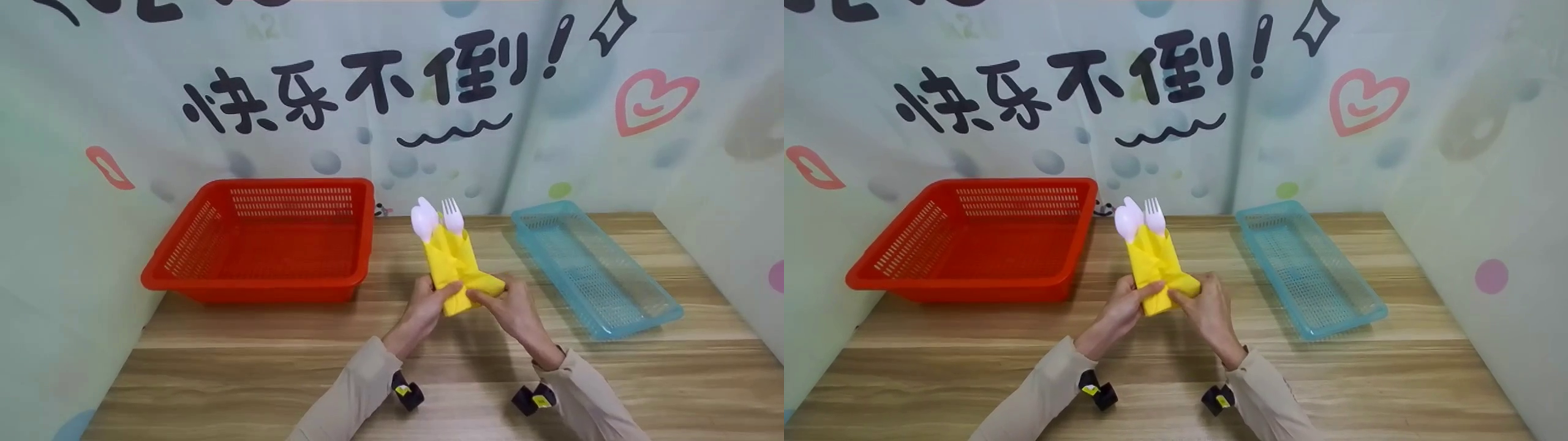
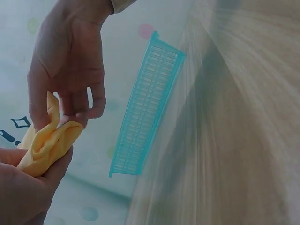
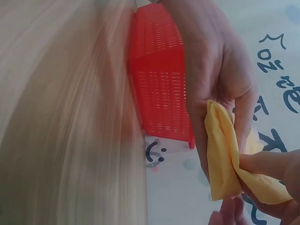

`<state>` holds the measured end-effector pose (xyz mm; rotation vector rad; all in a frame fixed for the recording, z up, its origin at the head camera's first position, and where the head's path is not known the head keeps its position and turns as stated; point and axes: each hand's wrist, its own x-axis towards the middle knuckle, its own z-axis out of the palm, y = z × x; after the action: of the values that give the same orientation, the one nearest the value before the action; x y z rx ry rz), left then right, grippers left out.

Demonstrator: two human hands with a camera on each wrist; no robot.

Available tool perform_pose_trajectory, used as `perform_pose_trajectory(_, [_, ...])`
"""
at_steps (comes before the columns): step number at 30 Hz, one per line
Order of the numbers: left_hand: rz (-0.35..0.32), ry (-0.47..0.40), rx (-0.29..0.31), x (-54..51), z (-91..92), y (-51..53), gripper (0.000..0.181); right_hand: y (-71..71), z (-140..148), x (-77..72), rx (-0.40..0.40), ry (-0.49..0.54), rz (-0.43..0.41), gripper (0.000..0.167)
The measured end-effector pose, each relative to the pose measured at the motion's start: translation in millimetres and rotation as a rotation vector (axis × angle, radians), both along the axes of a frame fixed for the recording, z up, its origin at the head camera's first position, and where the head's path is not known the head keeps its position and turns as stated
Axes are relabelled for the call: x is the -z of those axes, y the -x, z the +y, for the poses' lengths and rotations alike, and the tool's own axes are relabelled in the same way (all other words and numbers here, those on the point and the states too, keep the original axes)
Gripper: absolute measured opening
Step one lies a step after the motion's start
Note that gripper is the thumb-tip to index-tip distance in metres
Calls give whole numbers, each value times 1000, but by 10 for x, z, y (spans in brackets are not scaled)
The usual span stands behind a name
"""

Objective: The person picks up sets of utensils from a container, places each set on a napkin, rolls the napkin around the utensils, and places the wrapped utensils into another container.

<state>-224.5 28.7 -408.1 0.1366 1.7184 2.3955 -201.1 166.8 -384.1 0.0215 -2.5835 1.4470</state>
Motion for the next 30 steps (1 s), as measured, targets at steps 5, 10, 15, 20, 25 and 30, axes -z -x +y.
perform_pose_trajectory(5, [-36, -40, 30, -7, -6, 15, 36, 0, 8, -2, -8, -27, 15, 22])
perform_pose_trajectory(10, [-96, -116, 62, -4, -21, 39, 40, -12, 19, -4, -21, -45, 4, 21])
perform_pose_trajectory(15, [-146, -182, 62, -19, -28, 67, 41, -38, 33, -1, -56, -63, 13, 19])
perform_pose_trajectory(20, [-187, -189, -37, -42, -2, 98, 37, -63, 23, 45, -102, -100, 32, 14])
perform_pose_trajectory(25, [-204, -144, -70, -58, -18, 115, 35, -75, 10, 81, -93, -125, 42, 14])
perform_pose_trajectory(30, [-191, -143, -74, -94, -55, 133, 34, -80, -4, 84, -52, -105, 38, 17])
